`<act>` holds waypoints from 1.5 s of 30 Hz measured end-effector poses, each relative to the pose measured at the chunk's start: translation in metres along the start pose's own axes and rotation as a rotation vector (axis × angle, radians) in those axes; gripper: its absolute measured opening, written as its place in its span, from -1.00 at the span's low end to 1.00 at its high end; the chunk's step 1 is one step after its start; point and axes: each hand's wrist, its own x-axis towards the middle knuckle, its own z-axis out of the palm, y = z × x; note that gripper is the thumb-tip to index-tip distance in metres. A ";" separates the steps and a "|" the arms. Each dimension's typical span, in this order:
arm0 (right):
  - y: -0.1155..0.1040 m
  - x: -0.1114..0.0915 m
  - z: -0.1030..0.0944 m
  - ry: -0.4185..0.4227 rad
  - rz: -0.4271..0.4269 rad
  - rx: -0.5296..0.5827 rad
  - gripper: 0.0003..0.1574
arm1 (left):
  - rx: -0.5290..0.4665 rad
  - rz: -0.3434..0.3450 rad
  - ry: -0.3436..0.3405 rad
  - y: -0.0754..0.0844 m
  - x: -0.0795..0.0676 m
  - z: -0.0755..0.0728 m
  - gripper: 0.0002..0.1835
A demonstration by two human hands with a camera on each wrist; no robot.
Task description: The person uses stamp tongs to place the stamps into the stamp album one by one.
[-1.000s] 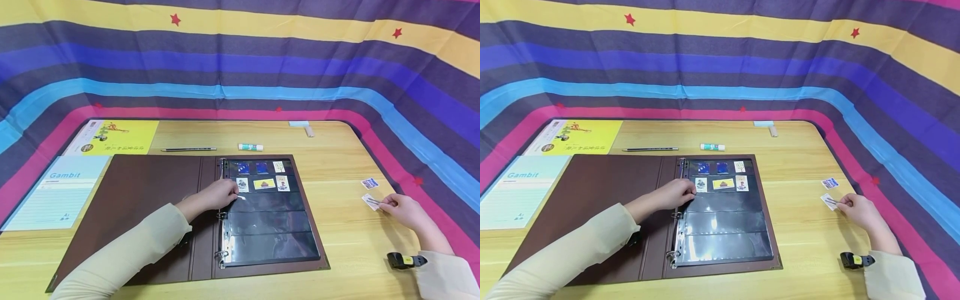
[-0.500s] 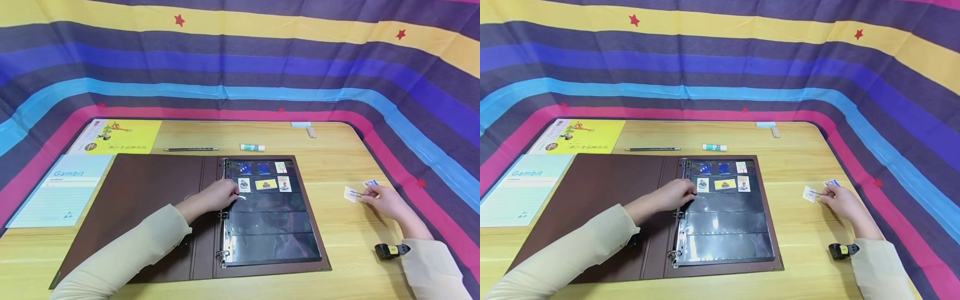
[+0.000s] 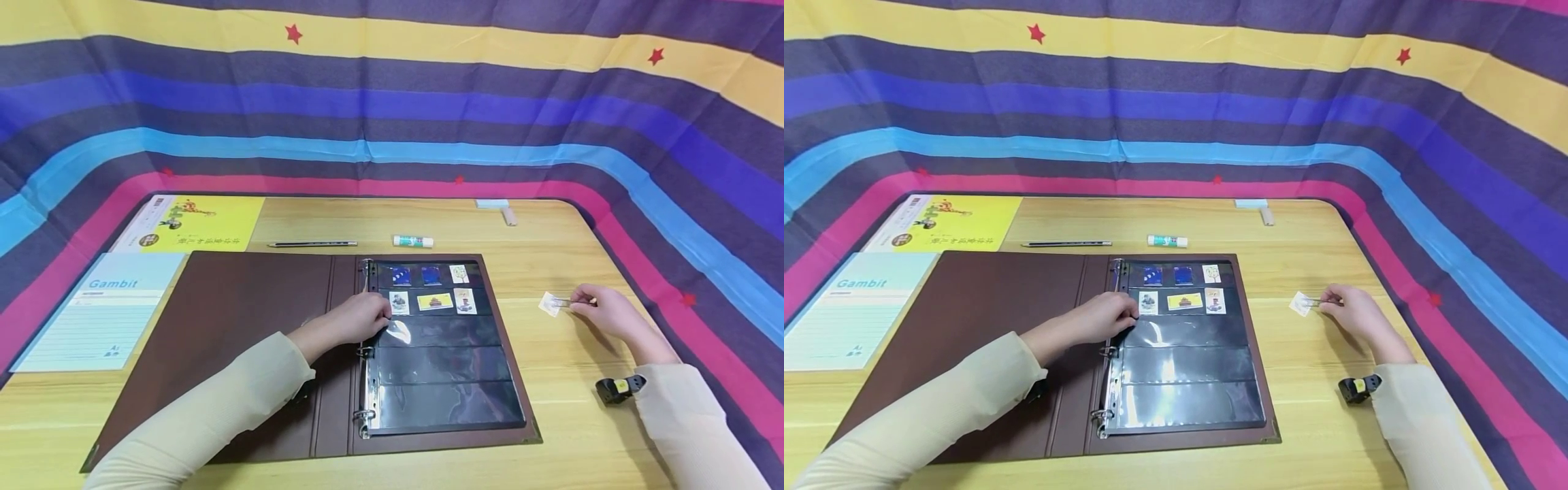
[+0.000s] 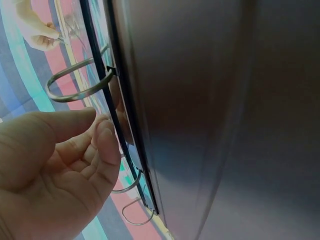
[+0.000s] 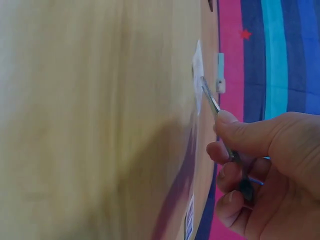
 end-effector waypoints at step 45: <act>-0.005 0.008 -0.001 -0.023 0.036 0.000 -0.92 | -0.007 -0.010 0.047 -0.001 -0.003 0.004 -0.92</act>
